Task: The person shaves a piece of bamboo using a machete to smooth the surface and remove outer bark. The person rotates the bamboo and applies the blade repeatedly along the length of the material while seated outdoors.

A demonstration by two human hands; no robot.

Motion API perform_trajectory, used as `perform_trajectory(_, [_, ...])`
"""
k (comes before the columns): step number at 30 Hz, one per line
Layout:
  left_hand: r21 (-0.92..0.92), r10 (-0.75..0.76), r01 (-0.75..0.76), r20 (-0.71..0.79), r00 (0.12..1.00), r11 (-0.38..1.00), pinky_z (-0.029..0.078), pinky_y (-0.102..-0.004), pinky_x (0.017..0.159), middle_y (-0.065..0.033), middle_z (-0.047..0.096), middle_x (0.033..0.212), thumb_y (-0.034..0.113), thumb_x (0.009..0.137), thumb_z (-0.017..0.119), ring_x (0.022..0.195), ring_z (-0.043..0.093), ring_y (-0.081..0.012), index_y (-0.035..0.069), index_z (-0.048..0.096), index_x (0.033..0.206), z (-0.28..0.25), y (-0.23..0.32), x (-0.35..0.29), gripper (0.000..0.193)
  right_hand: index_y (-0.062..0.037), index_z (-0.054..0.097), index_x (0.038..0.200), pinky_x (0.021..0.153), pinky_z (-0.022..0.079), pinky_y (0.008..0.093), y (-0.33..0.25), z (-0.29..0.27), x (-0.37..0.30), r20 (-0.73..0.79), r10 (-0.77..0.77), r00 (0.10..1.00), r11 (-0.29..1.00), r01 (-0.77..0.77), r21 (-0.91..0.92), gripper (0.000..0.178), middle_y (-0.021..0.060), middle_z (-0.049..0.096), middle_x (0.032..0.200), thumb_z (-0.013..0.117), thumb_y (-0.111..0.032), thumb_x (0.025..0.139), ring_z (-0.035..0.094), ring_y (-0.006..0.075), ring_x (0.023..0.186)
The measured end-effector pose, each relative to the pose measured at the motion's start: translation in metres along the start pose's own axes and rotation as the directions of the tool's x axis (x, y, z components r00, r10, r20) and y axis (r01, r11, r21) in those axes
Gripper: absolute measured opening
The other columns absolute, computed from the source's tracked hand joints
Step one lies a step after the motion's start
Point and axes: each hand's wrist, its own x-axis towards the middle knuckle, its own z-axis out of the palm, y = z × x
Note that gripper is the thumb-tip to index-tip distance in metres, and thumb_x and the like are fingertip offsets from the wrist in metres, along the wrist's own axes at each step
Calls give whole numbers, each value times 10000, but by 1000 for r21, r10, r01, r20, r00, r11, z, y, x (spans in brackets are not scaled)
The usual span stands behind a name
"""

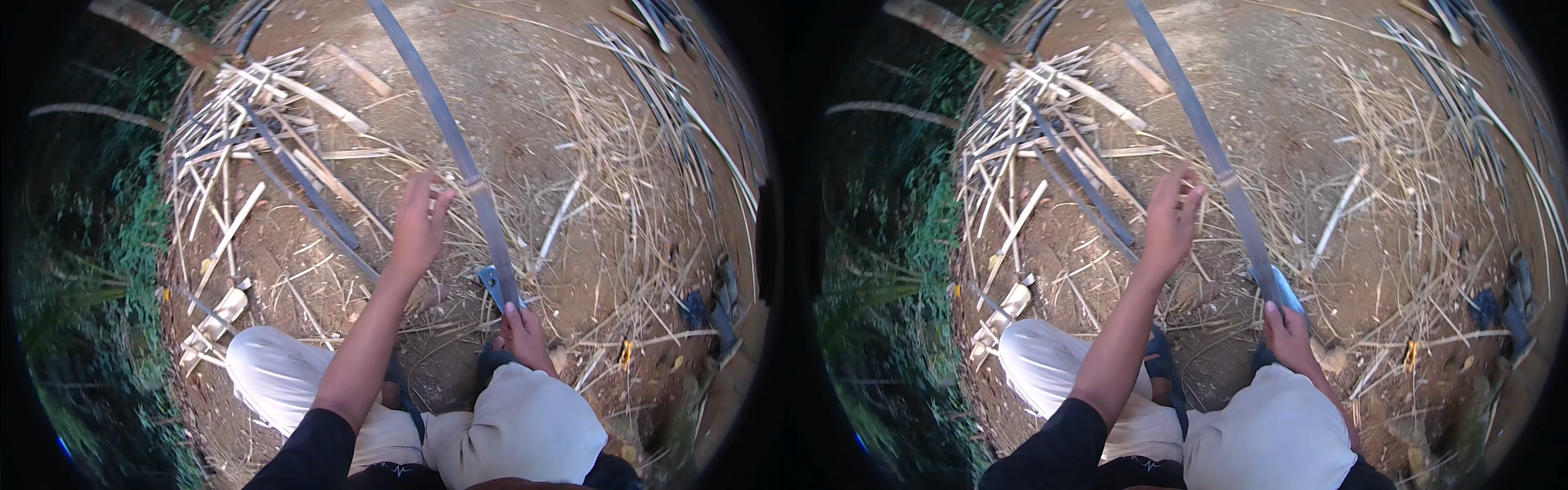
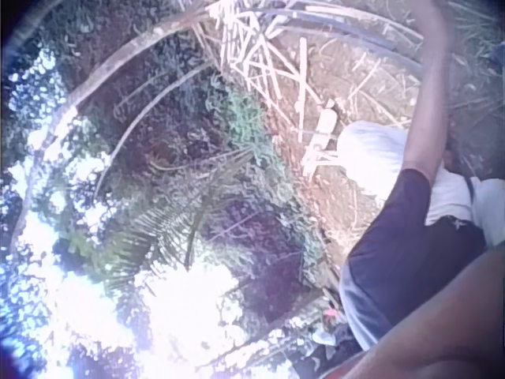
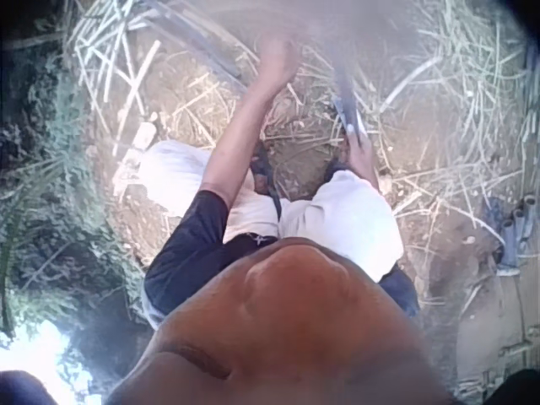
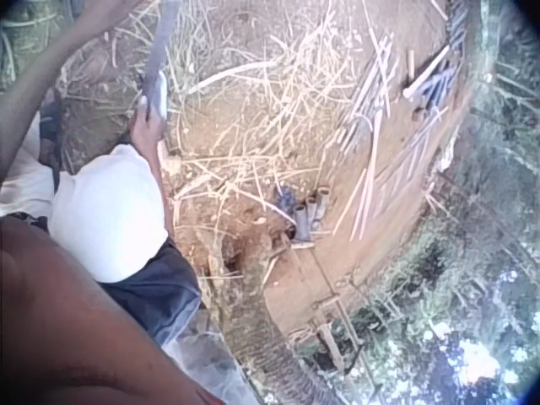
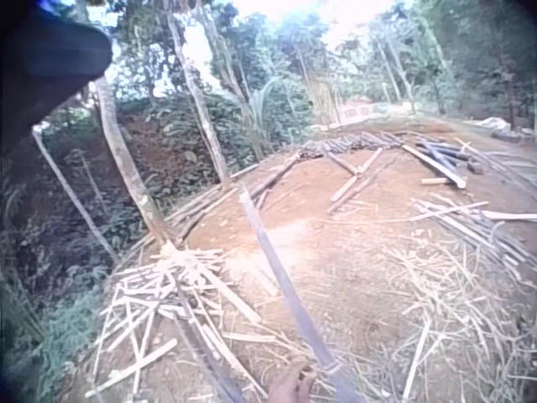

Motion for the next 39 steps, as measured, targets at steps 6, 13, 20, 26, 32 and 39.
perform_trajectory(6, [57, 71, -87, 230, 971, 995, 476, -368, 661, -150, 585, 732, 102, 944, 600, 703, 611, -307, -22, 607, 855, -18, -12, -14, 153, -90, 504, 695, 476, 328, 258, 26, 4, -8, 22, -38, 999, 997, 39, -70, 446, -40, 437, 579, 499, -380, 1034, 411, 62, 514])
perform_trajectory(13, [-250, -310, 375, 263, 914, 893, 436, -249, 543, -49, 567, 715, 149, 981, 580, 573, 535, -98, -3, 655, 1009, -2, 0, -110, 172, -47, 565, 710, 545, 389, 287, 76, -16, 11, -202, -8, 979, 993, -15, -115, 486, -13, 499, 612, 530, -426, 1012, 465, 90, 575])
perform_trajectory(20, [-58, -288, 321, 316, 904, 945, 441, -261, 554, -58, 627, 727, 84, 940, 625, 596, 572, -114, 1, 706, 1012, -68, 50, -199, 137, -49, 589, 735, 481, 393, 284, 46, -85, -6, -546, -62, 835, 950, -118, -288, 524, 8, 533, 600, 535, -512, 974, 492, 107, 501])
perform_trajectory(26, [42, -386, 384, 168, 907, 922, 517, -348, 650, -90, 664, 820, 193, 986, 542, 703, 641, -219, 5, 697, 994, -136, 87, -253, 244, 12, 553, 1102, 774, 428, 380, -71, -330, 7, -754, -597, 276, 683, -319, -657, 627, 182, 589, 945, 559, -583, 906, 571, 291, 870])
perform_trajectory(32, [258, -174, 124, 182, 968, 958, 495, -316, 596, -115, 637, 740, 58, 882, 667, 620, 632, -242, 27, 735, 861, -199, 78, -226, 77, 25, 522, 1341, 1000, 435, 423, -281, -357, 2, -582, -800, -144, 598, -256, -759, 713, 282, 573, 1287, 569, -546, 917, 583, 396, 1167])
perform_trajectory(39, [360, 290, -364, 245, 925, 859, 508, -358, 577, -72, 618, 800, 224, 876, 688, 662, 633, -250, 60, 693, 903, -219, 85, -106, 167, 11, 645, 1076, 767, 484, 302, -209, -90, -74, -24, -760, 650, 377, 410, -831, 217, 124, 655, 1004, 617, -145, 928, 606, 179, 884])
